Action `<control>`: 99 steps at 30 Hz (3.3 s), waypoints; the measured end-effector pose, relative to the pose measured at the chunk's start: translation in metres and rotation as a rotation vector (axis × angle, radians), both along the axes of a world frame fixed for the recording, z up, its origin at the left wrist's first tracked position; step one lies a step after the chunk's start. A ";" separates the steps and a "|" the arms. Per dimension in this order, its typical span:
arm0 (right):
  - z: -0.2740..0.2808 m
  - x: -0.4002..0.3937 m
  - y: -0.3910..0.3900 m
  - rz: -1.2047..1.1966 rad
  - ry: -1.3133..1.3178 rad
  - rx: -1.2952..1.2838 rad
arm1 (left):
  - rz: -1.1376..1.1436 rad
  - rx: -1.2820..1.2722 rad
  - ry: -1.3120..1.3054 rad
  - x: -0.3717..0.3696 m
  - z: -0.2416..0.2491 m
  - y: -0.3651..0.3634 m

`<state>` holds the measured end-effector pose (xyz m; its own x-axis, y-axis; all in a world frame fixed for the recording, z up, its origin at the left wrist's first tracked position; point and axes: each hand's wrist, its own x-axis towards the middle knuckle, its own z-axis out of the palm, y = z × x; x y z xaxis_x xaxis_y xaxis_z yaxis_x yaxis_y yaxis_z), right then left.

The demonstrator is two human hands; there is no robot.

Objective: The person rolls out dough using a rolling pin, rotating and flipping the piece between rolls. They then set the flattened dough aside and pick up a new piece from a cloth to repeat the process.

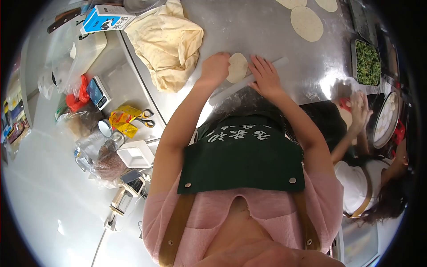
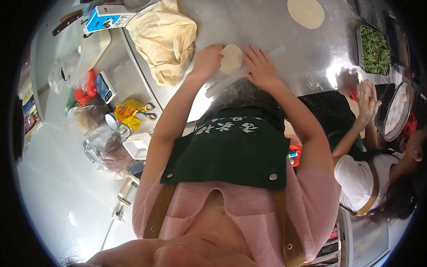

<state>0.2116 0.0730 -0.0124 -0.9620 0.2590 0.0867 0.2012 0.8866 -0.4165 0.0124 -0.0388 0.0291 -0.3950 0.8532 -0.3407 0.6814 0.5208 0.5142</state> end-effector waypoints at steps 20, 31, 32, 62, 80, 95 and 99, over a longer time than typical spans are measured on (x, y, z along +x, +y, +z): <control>0.007 -0.055 0.021 0.004 0.014 0.065 | 0.238 -0.017 -0.089 -0.006 -0.019 -0.043; -0.010 -0.069 0.004 -0.249 -0.084 0.166 | 0.492 0.234 -0.360 -0.011 -0.029 -0.030; -0.013 -0.074 0.006 -0.243 -0.108 0.185 | 0.495 0.254 -0.379 -0.014 -0.030 -0.029; 0.016 -0.045 0.031 0.221 -0.041 -0.041 | 0.161 0.062 -0.040 -0.009 -0.023 -0.043; -0.005 -0.064 0.001 -0.112 -0.112 0.204 | 0.386 0.171 -0.374 -0.015 -0.019 -0.025; 0.008 0.022 0.014 0.158 -0.071 0.008 | -0.024 -0.093 0.049 0.008 0.029 -0.016; 0.019 0.022 0.020 0.179 -0.097 -0.060 | 0.106 -0.109 -0.051 -0.008 0.015 -0.021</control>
